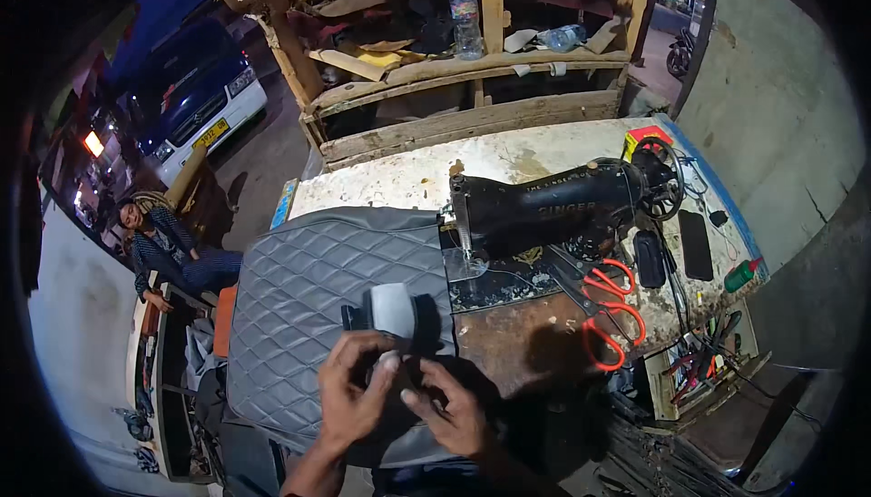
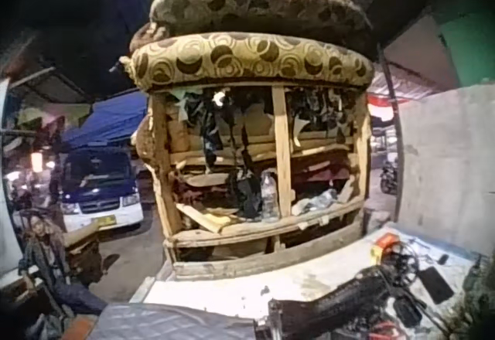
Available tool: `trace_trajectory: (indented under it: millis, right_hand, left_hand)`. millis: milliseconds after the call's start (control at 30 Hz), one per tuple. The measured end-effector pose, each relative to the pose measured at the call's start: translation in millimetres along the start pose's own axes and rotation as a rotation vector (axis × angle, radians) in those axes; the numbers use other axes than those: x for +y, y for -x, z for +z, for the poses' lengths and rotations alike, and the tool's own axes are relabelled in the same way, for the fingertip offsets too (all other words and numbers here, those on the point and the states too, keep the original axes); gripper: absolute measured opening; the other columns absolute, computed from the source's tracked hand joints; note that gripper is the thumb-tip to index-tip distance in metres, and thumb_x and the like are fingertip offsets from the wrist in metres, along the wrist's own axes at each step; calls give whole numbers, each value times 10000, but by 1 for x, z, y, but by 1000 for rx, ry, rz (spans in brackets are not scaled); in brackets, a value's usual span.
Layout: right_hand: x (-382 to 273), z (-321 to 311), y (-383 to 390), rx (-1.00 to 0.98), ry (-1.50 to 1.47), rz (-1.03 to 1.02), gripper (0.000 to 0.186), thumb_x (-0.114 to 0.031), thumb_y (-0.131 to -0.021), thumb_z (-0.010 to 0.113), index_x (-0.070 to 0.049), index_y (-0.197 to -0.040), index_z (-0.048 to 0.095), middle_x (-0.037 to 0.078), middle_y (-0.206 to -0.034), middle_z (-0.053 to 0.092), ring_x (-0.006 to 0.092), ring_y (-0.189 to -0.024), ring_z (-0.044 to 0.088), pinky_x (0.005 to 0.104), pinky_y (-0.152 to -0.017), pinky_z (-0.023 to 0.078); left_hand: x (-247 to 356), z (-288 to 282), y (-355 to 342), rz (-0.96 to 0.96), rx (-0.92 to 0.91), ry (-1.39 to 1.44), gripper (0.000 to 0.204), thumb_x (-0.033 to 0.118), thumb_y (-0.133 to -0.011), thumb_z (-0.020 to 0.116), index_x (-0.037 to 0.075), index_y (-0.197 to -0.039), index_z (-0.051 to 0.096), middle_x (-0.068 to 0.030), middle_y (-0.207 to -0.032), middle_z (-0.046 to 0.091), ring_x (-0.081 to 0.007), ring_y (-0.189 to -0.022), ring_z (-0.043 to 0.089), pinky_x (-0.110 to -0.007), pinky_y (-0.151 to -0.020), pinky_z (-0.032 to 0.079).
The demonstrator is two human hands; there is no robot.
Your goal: The person cuts fabric pieces with scissors and moves to a sewing machine. They sew the fabric strips together, attach them to a quilted seat cover using the sewing machine, and trim excess edges with scissors.
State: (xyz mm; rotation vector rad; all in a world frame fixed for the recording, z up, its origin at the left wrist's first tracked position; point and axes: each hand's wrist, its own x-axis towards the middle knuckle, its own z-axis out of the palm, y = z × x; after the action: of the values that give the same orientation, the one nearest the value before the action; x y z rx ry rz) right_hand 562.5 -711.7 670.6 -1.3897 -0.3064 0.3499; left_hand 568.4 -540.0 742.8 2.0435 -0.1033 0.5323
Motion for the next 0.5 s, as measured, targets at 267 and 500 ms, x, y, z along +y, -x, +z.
trace_trajectory:
  millis: [267, 500]
  right_hand:
    - [-20, 26, -20, -84, 20, -7, 426, -160, -998, 721, -26, -1388, 615, 80, -1071, 702, 118, -1019, 636, 272, -923, 503]
    - [6, 44, -20, -80, -29, 81, 663, -33, -943, 759, 55, -1497, 405, 109, -1150, 712, 122, -1060, 646, 267, -937, 504]
  left_hand:
    - [-14, -46, 32, -26, 45, 24, 222, 93, -904, 734, -27, -1083, 679, -169, -1129, 669, -255, -1045, 650, -355, -922, 508]
    - [-41, -43, 2, 85, 358, 107, 267, 51, -924, 674, -1, -1183, 634, -194, -1392, 570, -293, -1321, 540, -409, -1110, 411]
